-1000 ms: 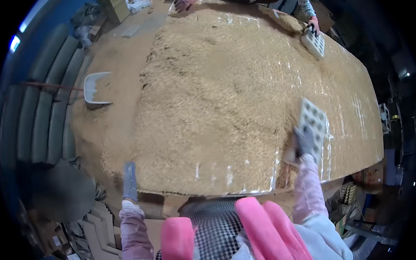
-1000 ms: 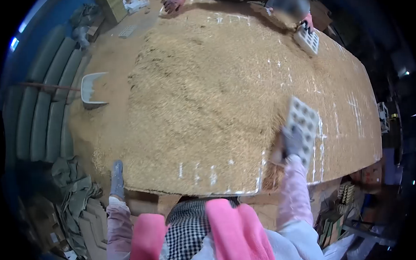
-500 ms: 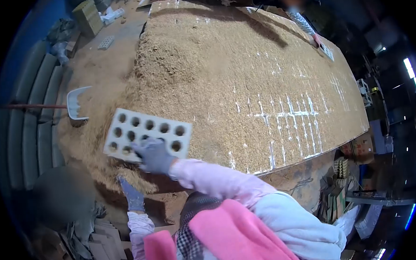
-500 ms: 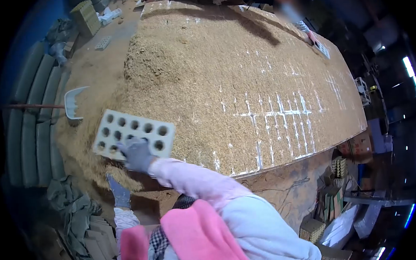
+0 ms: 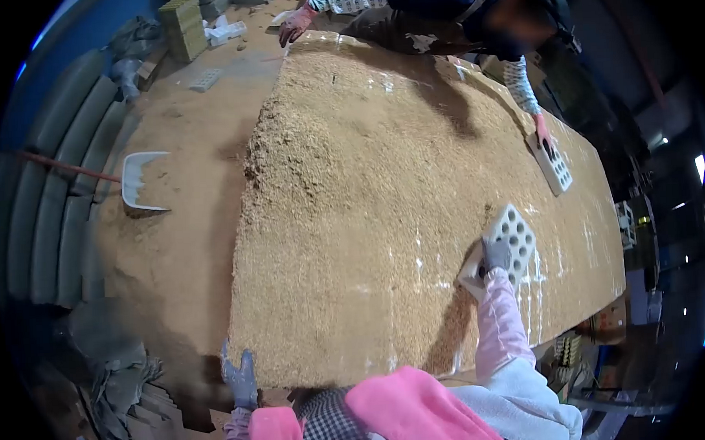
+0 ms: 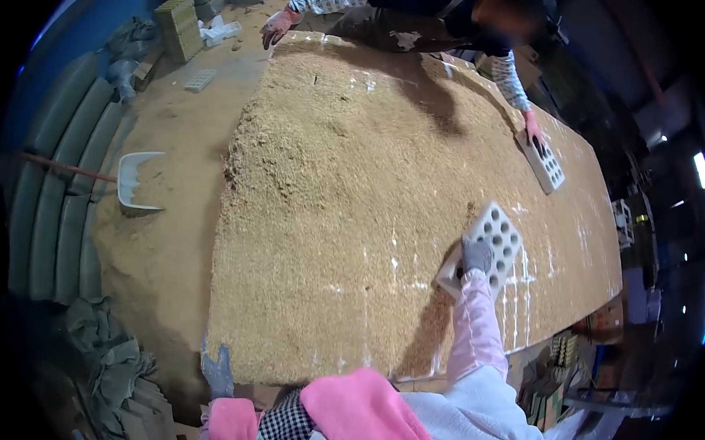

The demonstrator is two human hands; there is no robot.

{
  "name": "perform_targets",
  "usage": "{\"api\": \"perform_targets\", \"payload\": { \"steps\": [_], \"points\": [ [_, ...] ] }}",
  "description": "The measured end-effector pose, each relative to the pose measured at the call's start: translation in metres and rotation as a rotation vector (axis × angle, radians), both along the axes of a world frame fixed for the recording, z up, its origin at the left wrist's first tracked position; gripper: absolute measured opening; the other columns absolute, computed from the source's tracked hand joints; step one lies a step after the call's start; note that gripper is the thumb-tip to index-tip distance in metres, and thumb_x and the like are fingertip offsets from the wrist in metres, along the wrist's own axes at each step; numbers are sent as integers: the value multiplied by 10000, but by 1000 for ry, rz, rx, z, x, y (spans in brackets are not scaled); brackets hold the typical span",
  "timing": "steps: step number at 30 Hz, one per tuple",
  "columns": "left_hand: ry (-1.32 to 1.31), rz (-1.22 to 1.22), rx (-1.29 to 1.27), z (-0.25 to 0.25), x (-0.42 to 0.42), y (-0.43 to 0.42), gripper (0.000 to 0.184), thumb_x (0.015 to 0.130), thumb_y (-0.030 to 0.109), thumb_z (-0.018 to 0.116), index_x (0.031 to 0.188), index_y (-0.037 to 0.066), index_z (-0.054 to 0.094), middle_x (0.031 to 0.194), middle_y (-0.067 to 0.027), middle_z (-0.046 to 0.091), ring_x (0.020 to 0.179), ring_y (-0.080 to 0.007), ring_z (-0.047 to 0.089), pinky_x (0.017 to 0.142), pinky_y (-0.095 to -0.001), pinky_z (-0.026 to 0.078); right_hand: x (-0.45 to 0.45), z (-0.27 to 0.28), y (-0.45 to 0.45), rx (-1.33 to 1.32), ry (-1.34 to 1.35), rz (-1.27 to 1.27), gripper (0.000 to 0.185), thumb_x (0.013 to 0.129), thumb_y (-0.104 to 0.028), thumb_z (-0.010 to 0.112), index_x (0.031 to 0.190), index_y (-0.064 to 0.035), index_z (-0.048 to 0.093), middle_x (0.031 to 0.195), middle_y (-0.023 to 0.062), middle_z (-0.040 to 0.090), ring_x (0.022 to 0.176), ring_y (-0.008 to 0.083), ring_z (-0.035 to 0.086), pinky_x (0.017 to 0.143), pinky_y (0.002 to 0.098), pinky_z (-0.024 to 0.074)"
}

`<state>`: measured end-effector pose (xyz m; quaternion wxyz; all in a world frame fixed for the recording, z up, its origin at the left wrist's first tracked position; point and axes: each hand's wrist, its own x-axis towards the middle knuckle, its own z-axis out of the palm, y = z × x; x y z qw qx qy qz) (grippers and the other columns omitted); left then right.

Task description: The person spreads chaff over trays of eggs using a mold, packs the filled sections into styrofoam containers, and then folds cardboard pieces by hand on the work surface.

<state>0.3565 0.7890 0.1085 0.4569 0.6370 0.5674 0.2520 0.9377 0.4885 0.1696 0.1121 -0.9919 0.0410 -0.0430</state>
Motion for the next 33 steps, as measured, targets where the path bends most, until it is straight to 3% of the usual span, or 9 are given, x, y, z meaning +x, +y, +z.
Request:
{"api": "perform_targets", "payload": {
  "steps": [6, 11, 15, 18, 20, 23, 24, 29, 33],
  "points": [
    [-42, 1, 66, 8, 9, -2, 473, 854, 21, 634, 1302, -37, 493, 1215, -151, 586, 1092, -213, 564, 966, -348, 438, 54, 7, 261, 92, -109, 573, 626, 746, -465, 702, 1195, -48, 576, 1071, 224, 644, 1029, 394, 592, 866, 470, 462],
    [-64, 46, 32, 8, 12, -4, 460, 854, 8, 631, 1291, -38, 497, 1216, -143, 584, 1078, -205, 568, 961, -341, 441, -12, 3, 422, -119, 246, 750, 522, 842, -297, 486, 1346, -163, 509, 1194, 187, 626, 1080, 340, 621, 932, 432, 480],
    [50, -7, 14, 15, 9, -1, 488, 882, 94, 630, 1323, -43, 473, 1256, -148, 572, 1143, -232, 546, 1010, -352, 409, -143, -32, 476, -42, -3, 1076, 212, 838, -165, 550, 996, -103, 676, 990, 106, 676, 887, 264, 682, 587, 490, 522],
    [11, -24, -76, 22, 9, 0, 506, 932, 135, 585, 1375, -45, 421, 1366, -164, 496, 1260, -240, 465, 1077, -355, 343, -249, 1, 447, -48, 166, 1315, 572, 849, -237, 502, 1393, -92, 397, 1169, 180, 608, 1175, 326, 542, 924, 515, 400],
    [-18, -67, -90, 23, 0, 2, 519, 972, 175, 528, 1417, -38, 367, 1445, -155, 410, 1330, -225, 384, 1118, -350, 283, -290, 16, 420, -87, 189, 1412, 789, 771, -393, 641, 1450, -117, 349, 1256, 178, 558, 1238, 330, 481, 950, 527, 405],
    [-55, -122, -102, 19, -22, 3, 544, 985, 204, 511, 1440, -33, 332, 1484, -156, 365, 1365, -225, 344, 1138, -352, 255, -300, 57, 346, -12, 392, 1476, 705, 698, -342, 676, 1327, -87, 486, 1219, 206, 550, 1140, 357, 529, 912, 480, 443],
    [-66, -124, -98, 16, -30, 3, 553, 980, 209, 517, 1441, -33, 328, 1484, -159, 363, 1365, -228, 344, 1137, -355, 256, -275, 52, 325, 105, -380, 1405, 554, 695, -292, 666, 1198, -86, 557, 1110, 167, 618, 1028, 350, 590, 783, 534, 464],
    [-131, -118, -109, 0, -48, 0, 601, 960, 232, 547, 1447, -30, 310, 1482, -173, 358, 1363, -246, 344, 1134, -367, 260, -185, 91, 246, 112, 246, 698, 447, 797, -273, 660, 1153, -15, 580, 1046, 205, 652, 932, 318, 642, 804, 388, 512],
    [-201, -125, -145, -13, -48, 4, 641, 944, 251, 572, 1451, -28, 295, 1481, -184, 353, 1362, -260, 345, 1132, -376, 264, -297, 27, 248, 154, 110, 1068, 566, 758, -310, 629, 1250, -47, 537, 1165, 216, 615, 1028, 365, 610, 877, 462, 485]
  ]
}}
